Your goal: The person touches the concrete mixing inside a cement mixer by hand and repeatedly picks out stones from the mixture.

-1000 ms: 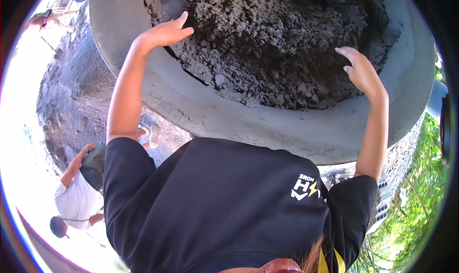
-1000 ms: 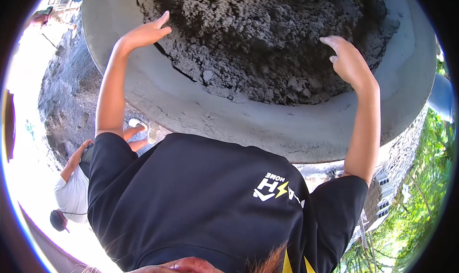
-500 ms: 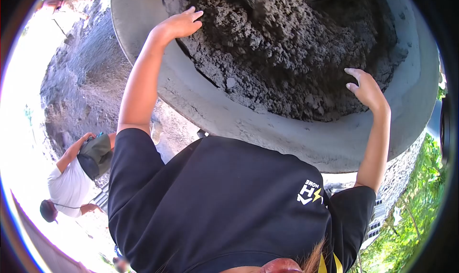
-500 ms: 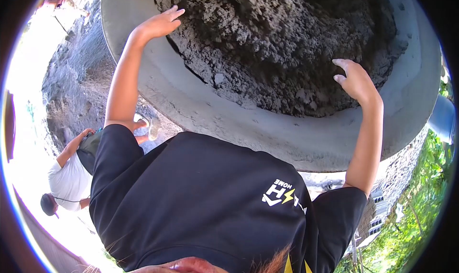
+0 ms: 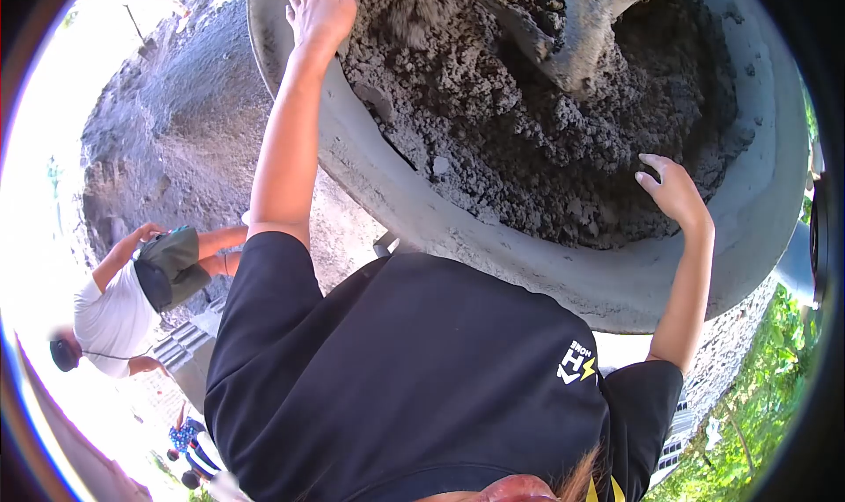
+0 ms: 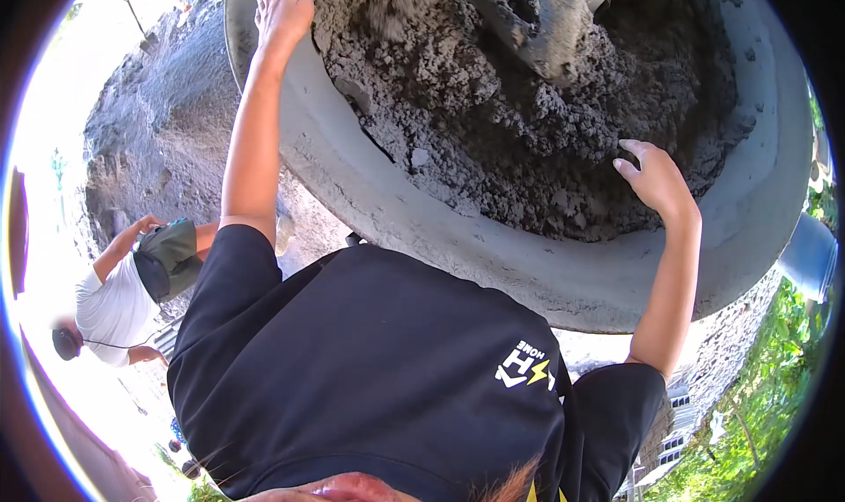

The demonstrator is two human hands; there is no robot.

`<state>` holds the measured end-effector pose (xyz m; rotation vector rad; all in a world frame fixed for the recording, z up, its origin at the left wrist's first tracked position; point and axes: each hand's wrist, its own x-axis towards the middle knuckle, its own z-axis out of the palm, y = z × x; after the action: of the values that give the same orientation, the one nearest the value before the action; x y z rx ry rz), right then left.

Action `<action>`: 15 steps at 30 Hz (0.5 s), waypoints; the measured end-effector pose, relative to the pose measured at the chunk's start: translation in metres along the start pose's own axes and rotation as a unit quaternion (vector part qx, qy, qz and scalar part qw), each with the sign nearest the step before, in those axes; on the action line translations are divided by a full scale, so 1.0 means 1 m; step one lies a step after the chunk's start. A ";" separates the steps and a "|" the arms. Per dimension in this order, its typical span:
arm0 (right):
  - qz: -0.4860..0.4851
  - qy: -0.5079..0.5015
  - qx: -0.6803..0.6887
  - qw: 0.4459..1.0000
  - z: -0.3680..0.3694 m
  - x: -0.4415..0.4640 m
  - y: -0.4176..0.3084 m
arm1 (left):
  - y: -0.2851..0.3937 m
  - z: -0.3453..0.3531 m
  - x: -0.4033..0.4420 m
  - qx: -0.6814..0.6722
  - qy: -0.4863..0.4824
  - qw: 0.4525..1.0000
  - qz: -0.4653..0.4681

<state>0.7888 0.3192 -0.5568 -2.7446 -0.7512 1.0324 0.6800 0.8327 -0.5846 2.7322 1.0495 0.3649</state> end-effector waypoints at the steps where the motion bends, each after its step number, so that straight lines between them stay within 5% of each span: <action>1: 0.000 -0.001 -0.002 1.000 0.002 0.002 0.001 | -0.001 -0.001 0.001 -0.004 0.001 1.000 0.000; 15: -0.016 -0.032 -0.027 0.999 0.010 0.010 -0.008 | -0.034 -0.005 0.017 -0.099 0.211 0.971 0.043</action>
<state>0.7858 0.3305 -0.5681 -2.7477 -0.8420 1.1130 0.6695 0.8698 -0.5861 2.5803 0.9219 1.0428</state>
